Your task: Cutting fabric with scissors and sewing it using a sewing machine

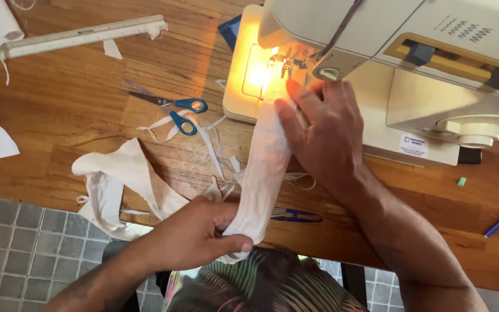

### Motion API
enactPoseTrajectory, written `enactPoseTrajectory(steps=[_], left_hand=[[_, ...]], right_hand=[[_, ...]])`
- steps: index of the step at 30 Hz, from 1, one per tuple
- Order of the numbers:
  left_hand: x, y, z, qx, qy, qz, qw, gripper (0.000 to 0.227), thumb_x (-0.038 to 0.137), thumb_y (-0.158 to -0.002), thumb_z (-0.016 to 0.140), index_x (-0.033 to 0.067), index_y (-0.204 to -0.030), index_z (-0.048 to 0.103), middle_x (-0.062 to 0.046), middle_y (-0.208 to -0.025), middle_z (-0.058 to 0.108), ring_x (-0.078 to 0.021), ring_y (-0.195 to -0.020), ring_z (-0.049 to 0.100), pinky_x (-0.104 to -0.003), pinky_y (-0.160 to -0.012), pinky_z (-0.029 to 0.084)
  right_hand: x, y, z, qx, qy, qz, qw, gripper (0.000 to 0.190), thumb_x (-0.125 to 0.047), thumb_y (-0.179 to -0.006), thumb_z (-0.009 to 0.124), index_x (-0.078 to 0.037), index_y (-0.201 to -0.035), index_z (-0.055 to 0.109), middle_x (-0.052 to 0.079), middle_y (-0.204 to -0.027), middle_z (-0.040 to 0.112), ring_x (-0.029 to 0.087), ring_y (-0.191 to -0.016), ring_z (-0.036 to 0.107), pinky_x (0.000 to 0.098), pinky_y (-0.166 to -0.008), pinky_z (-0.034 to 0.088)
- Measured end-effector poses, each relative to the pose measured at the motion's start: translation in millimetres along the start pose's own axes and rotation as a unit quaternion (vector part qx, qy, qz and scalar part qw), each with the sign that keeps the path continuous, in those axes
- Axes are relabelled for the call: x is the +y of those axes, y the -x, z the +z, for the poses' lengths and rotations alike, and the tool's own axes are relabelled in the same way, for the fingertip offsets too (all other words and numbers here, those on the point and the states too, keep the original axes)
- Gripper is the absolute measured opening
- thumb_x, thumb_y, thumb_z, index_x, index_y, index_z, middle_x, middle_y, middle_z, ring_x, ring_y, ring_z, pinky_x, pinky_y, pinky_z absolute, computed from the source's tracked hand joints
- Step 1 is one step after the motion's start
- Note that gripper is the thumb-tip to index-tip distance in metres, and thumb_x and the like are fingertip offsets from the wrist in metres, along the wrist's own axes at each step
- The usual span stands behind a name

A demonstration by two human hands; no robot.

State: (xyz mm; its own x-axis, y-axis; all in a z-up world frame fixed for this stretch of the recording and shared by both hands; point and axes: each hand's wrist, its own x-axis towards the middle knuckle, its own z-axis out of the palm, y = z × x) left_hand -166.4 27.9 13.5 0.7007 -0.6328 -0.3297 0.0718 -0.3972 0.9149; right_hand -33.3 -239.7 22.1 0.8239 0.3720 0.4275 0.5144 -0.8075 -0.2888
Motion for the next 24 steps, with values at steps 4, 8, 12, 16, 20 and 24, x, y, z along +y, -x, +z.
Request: enactPoseTrajectory(steps=[4,8,12,16,20,24], left_hand=[[22,3,-30,-0.040,-0.208,0.003,0.977,0.060,0.078,-0.105,0.071,0.0191,-0.091,0.069,-0.005,-0.086,0.079,-0.0363,-0.094,0.075,-0.052,-0.085,0.053],[54,-22,-63,0.238,-0.283,0.033,0.928,0.053,0.066,-0.102,0.076,0.0190,-0.126,0.080,-0.007,-0.114,0.082,-0.0322,-0.105,0.078,-0.054,-0.083,0.059],[32,-92,-100,0.270,-0.324,0.258,0.869,0.051,0.045,-0.121,0.065,0.0047,-0.152,0.068,-0.020,-0.165,0.068,-0.0462,-0.163,0.052,-0.062,-0.136,0.039],[18,-129,-110,0.276,-0.366,0.275,0.845,0.045,0.053,-0.121,0.064,0.0142,-0.139,0.079,-0.009,-0.163,0.074,-0.0379,-0.164,0.054,-0.066,-0.134,0.032],[18,-143,-118,0.251,-0.354,0.233,0.870,0.046,0.040,-0.109,0.077,0.0090,-0.142,0.081,-0.020,-0.151,0.080,-0.0423,-0.164,0.051,-0.064,-0.136,0.027],[22,-158,-128,0.248,-0.361,0.221,0.871,0.050,0.044,-0.107,0.075,0.0102,-0.143,0.084,-0.025,-0.153,0.075,-0.0418,-0.161,0.051,-0.059,-0.136,0.023]], right_hand=[[-1,0,5,-0.031,0.014,0.001,0.999,0.057,-0.041,-0.115,0.083,-0.001,-0.154,0.080,0.016,-0.108,0.057,0.036,-0.097,0.057,0.0524,-0.075,0.051],[0,-2,15,-0.002,0.061,-0.024,0.998,0.053,-0.045,-0.119,0.077,-0.004,-0.150,0.084,0.015,-0.101,0.056,0.037,-0.092,0.057,0.0545,-0.074,0.050],[3,-1,24,0.038,0.063,-0.018,0.997,0.046,-0.044,-0.115,0.090,-0.005,-0.139,0.086,0.012,-0.098,0.063,0.037,-0.091,0.062,0.0536,-0.077,0.052],[-5,-1,14,0.105,0.029,-0.026,0.994,0.033,-0.033,-0.116,0.092,-0.005,-0.128,0.079,0.010,-0.103,0.072,0.037,-0.093,0.067,0.0516,-0.083,0.056],[-6,6,-4,0.084,-0.065,-0.076,0.991,0.013,-0.015,-0.116,0.084,-0.002,-0.119,0.084,0.016,-0.107,0.069,0.039,-0.097,0.065,0.0517,-0.090,0.054],[-4,12,-9,0.049,-0.035,-0.082,0.995,0.021,-0.024,-0.114,0.089,-0.005,-0.123,0.085,0.016,-0.115,0.067,0.038,-0.100,0.063,0.0514,-0.090,0.054]])
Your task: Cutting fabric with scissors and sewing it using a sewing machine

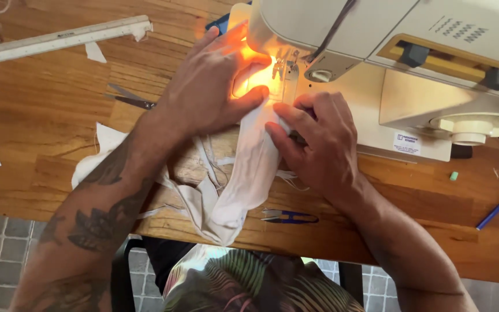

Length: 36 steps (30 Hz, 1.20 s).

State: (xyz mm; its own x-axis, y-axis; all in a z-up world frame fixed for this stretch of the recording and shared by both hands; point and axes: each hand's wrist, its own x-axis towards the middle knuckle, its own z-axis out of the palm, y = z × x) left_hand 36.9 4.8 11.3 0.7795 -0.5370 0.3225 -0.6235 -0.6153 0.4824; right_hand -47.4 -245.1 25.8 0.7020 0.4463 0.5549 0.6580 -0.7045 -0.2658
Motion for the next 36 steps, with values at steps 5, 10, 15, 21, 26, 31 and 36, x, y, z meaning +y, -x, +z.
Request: enactPoseTrajectory(steps=[5,10,15,21,26,31,36], left_hand=[[1,-4,0,0.020,0.019,-0.014,1.000,0.054,0.031,-0.108,0.072,0.0110,-0.157,0.074,-0.022,-0.170,0.064,-0.0399,-0.162,0.047,-0.063,-0.133,0.025],[-5,-9,7,0.039,-0.005,0.000,0.999,0.039,0.023,-0.113,0.071,0.0027,-0.145,0.076,-0.029,-0.167,0.065,-0.0414,-0.165,0.044,-0.060,-0.134,0.022],[20,0,-9,-0.072,-0.035,-0.040,0.996,0.064,0.045,-0.115,0.067,0.0021,-0.162,0.070,-0.035,-0.134,0.080,-0.0438,-0.173,0.039,-0.063,-0.142,0.008],[11,4,2,-0.031,-0.010,-0.018,0.999,0.062,0.038,-0.114,0.064,-0.0011,-0.161,0.069,-0.025,-0.163,0.071,-0.0429,-0.162,0.050,-0.073,-0.136,0.003],[10,-4,0,-0.039,-0.023,-0.023,0.999,0.056,0.042,-0.114,0.067,0.0012,-0.152,0.076,-0.029,-0.145,0.078,-0.0469,-0.151,0.060,-0.073,-0.137,0.005],[7,-11,2,-0.025,-0.017,-0.013,0.999,0.054,0.049,-0.104,0.071,0.0036,-0.132,0.081,-0.026,-0.145,0.079,-0.0475,-0.170,0.039,-0.079,-0.135,0.007],[-1,-7,11,0.003,-0.027,0.021,0.999,0.054,0.043,-0.106,0.068,-0.0011,-0.134,0.082,-0.021,-0.175,0.062,-0.0443,-0.171,0.030,-0.083,-0.133,0.005]], right_hand=[[2,-4,-4,0.014,0.033,0.003,0.999,0.013,-0.017,-0.113,0.089,-0.007,-0.121,0.087,0.013,-0.115,0.069,0.038,-0.098,0.064,0.0518,-0.089,0.054],[19,0,-4,-0.026,0.063,0.014,0.998,0.029,-0.031,-0.115,0.090,-0.008,-0.132,0.091,0.018,-0.115,0.067,0.040,-0.100,0.059,0.0554,-0.084,0.049],[9,-3,-3,-0.030,-0.012,0.054,0.998,0.035,-0.037,-0.114,0.084,-0.006,-0.131,0.087,0.018,-0.115,0.066,0.039,-0.107,0.058,0.0554,-0.092,0.050],[-4,-14,10,-0.034,-0.095,0.207,0.973,0.014,-0.020,-0.106,0.079,-0.007,-0.100,0.081,0.012,-0.109,0.075,0.035,-0.109,0.065,0.0487,-0.098,0.053],[-5,-14,-1,-0.052,-0.050,0.244,0.967,0.012,-0.020,-0.111,0.075,-0.009,-0.117,0.074,0.003,-0.087,0.070,0.031,-0.080,0.065,0.0512,-0.083,0.053],[15,-19,-8,-0.065,-0.035,0.172,0.982,0.031,-0.016,-0.109,0.076,-0.010,-0.139,0.086,0.015,-0.127,0.089,0.038,-0.110,0.082,0.0509,-0.095,0.059],[35,-7,2,-0.063,0.074,0.067,0.993,0.022,-0.021,-0.117,0.082,-0.015,-0.135,0.092,0.012,-0.094,0.073,0.040,-0.090,0.063,0.0554,-0.089,0.054]])
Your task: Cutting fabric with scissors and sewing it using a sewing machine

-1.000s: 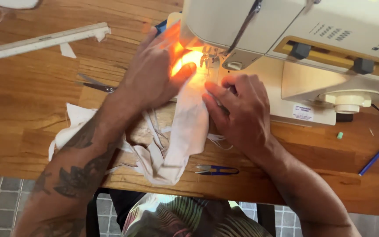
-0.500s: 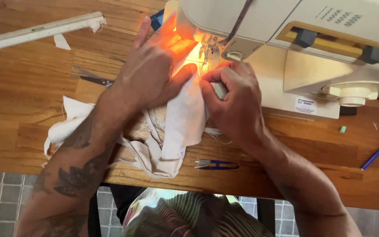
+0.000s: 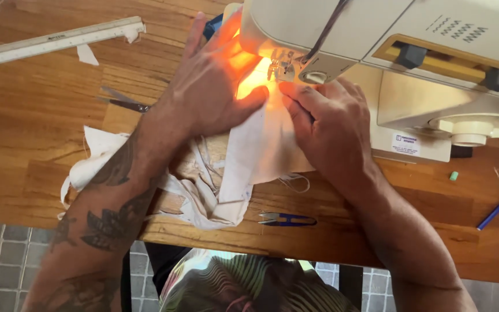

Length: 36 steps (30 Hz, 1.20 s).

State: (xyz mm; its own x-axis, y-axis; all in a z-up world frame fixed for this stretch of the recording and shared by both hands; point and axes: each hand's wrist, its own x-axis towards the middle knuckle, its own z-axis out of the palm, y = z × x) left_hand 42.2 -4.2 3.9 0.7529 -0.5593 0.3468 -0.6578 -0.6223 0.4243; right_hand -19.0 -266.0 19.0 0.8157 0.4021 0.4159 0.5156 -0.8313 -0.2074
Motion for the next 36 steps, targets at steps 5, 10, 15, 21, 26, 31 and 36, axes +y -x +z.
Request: enactPoseTrajectory(steps=[5,10,15,21,26,31,36], left_hand=[[6,2,-9,-0.009,0.006,0.010,1.000,0.048,0.040,-0.110,0.070,0.0023,-0.140,0.079,-0.024,-0.175,0.058,-0.0488,-0.172,0.021,-0.086,-0.130,0.005],[5,5,-5,-0.007,0.021,-0.008,1.000,0.061,0.042,-0.113,0.068,0.0012,-0.158,0.071,-0.024,-0.173,0.063,-0.0433,-0.171,0.029,-0.082,-0.133,0.006],[4,5,-3,0.003,0.040,-0.025,0.999,0.060,0.039,-0.108,0.071,0.0034,-0.156,0.073,-0.024,-0.174,0.060,-0.0370,-0.171,0.028,-0.080,-0.132,0.010],[4,6,-4,0.002,0.049,-0.018,0.999,0.055,0.041,-0.110,0.069,0.0015,-0.147,0.076,-0.024,-0.172,0.062,-0.0377,-0.171,0.026,-0.080,-0.132,0.009],[1,7,-1,-0.006,0.051,-0.027,0.998,0.063,0.042,-0.108,0.071,0.0034,-0.158,0.072,-0.025,-0.173,0.061,-0.0385,-0.172,0.027,-0.077,-0.134,0.007],[-2,8,3,0.005,0.040,-0.018,0.999,0.059,0.044,-0.109,0.071,0.0050,-0.152,0.074,-0.029,-0.172,0.061,-0.0393,-0.171,0.030,-0.079,-0.132,0.008],[-1,8,3,-0.005,0.035,-0.024,0.999,0.065,0.047,-0.110,0.069,0.0043,-0.159,0.071,-0.025,-0.170,0.065,-0.0379,-0.172,0.028,-0.075,-0.135,0.005]], right_hand=[[6,-4,0,-0.015,-0.016,-0.001,1.000,0.026,-0.019,-0.118,0.081,-0.017,-0.141,0.091,0.014,-0.078,0.060,0.038,-0.076,0.057,0.0563,-0.110,0.055],[0,-7,-4,-0.060,-0.072,0.035,0.995,0.030,-0.021,-0.118,0.070,-0.013,-0.142,0.087,0.020,-0.099,0.080,0.043,-0.099,0.064,0.0557,-0.090,0.054],[-1,-7,4,-0.006,-0.064,0.011,0.998,0.028,-0.018,-0.116,0.070,-0.013,-0.136,0.088,0.012,-0.111,0.088,0.037,-0.096,0.074,0.0532,-0.100,0.054],[1,-4,9,0.011,-0.041,0.005,0.999,0.026,-0.017,-0.115,0.072,-0.015,-0.136,0.088,0.012,-0.104,0.086,0.041,-0.092,0.070,0.0551,-0.094,0.057],[1,-5,6,0.017,-0.043,-0.033,0.998,0.021,-0.013,-0.120,0.070,-0.010,-0.134,0.085,0.011,-0.113,0.087,0.039,-0.093,0.071,0.0531,-0.100,0.055],[0,-7,3,0.023,-0.056,-0.062,0.996,0.022,-0.005,-0.117,0.069,-0.003,-0.134,0.084,0.015,-0.112,0.083,0.040,-0.096,0.069,0.0528,-0.101,0.055],[-1,-8,1,0.024,-0.065,-0.054,0.996,0.025,-0.004,-0.115,0.069,-0.004,-0.134,0.085,0.015,-0.114,0.084,0.040,-0.100,0.072,0.0529,-0.100,0.056]])
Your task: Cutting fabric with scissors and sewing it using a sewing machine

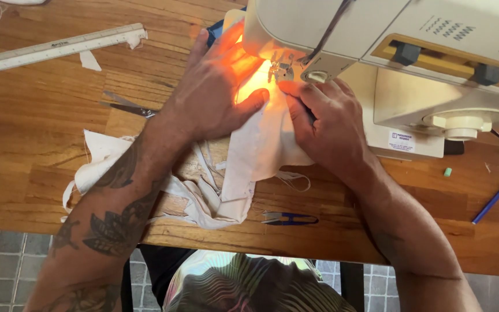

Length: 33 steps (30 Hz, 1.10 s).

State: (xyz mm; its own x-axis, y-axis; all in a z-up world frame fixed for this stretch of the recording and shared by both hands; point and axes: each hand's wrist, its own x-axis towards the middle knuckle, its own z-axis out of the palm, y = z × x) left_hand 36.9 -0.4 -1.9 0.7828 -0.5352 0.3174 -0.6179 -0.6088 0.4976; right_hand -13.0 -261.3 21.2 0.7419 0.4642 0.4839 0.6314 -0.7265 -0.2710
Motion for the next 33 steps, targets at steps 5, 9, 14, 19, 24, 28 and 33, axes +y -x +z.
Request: enactPoseTrajectory(steps=[5,9,14,19,24,28,33], left_hand=[[-1,0,0,0.004,-0.015,0.010,1.000,0.066,0.049,-0.109,0.070,0.0048,-0.158,0.073,-0.021,-0.168,0.067,-0.0412,-0.171,0.028,-0.078,-0.131,0.012],[1,-1,-4,-0.016,-0.010,0.006,1.000,0.071,0.049,-0.110,0.067,0.0025,-0.163,0.067,-0.025,-0.171,0.063,-0.0428,-0.172,0.027,-0.079,-0.132,0.006],[-3,0,2,0.009,-0.027,0.026,0.999,0.069,0.054,-0.109,0.069,0.0038,-0.157,0.073,-0.022,-0.165,0.069,-0.0415,-0.170,0.032,-0.079,-0.130,0.012],[-4,-2,1,0.006,-0.052,0.025,0.998,0.069,0.058,-0.107,0.070,0.0061,-0.151,0.077,-0.019,-0.165,0.069,-0.0390,-0.171,0.031,-0.077,-0.128,0.018],[-2,-3,2,-0.007,-0.034,0.016,0.999,0.073,0.060,-0.106,0.070,0.0043,-0.153,0.075,-0.017,-0.173,0.061,-0.0416,-0.170,0.031,-0.080,-0.129,0.014],[3,-3,-7,-0.017,-0.024,0.014,0.999,0.071,0.057,-0.107,0.069,0.0021,-0.152,0.075,-0.019,-0.176,0.058,-0.0415,-0.170,0.029,-0.081,-0.129,0.013],[-1,-4,-3,-0.024,-0.018,0.008,1.000,0.078,0.056,-0.105,0.071,0.0065,-0.165,0.067,-0.017,-0.180,0.052,-0.0404,-0.171,0.027,-0.079,-0.131,0.013]], right_hand=[[4,4,1,-0.003,-0.008,0.007,1.000,0.024,-0.007,-0.119,0.070,-0.004,-0.136,0.086,0.015,-0.113,0.084,0.039,-0.099,0.068,0.0512,-0.095,0.056],[1,6,-5,-0.022,-0.007,0.035,0.999,0.025,-0.010,-0.120,0.072,-0.007,-0.140,0.086,0.014,-0.118,0.083,0.038,-0.110,0.068,0.0510,-0.092,0.059],[4,3,-15,-0.054,-0.018,0.077,0.995,0.027,-0.014,-0.117,0.076,-0.003,-0.139,0.086,0.015,-0.107,0.073,0.036,-0.100,0.064,0.0504,-0.086,0.054],[29,-16,-19,0.009,-0.208,0.367,0.906,0.035,-0.012,-0.113,0.081,-0.019,-0.092,0.053,-0.008,-0.076,0.052,0.006,-0.069,0.045,0.0307,-0.060,0.036],[31,-43,-30,0.035,-0.177,0.580,0.794,0.062,-0.029,-0.101,0.083,-0.025,-0.074,0.027,-0.006,-0.070,0.026,0.011,-0.069,0.017,0.0426,-0.061,0.014],[29,-42,-25,0.027,-0.172,0.576,0.799,0.063,-0.030,-0.102,0.083,-0.025,-0.073,0.028,-0.006,-0.069,0.028,0.010,-0.068,0.019,0.0424,-0.060,0.015],[29,-39,-25,0.025,-0.161,0.571,0.805,0.063,-0.032,-0.103,0.084,-0.024,-0.072,0.030,-0.006,-0.068,0.029,0.010,-0.066,0.021,0.0420,-0.058,0.017]])
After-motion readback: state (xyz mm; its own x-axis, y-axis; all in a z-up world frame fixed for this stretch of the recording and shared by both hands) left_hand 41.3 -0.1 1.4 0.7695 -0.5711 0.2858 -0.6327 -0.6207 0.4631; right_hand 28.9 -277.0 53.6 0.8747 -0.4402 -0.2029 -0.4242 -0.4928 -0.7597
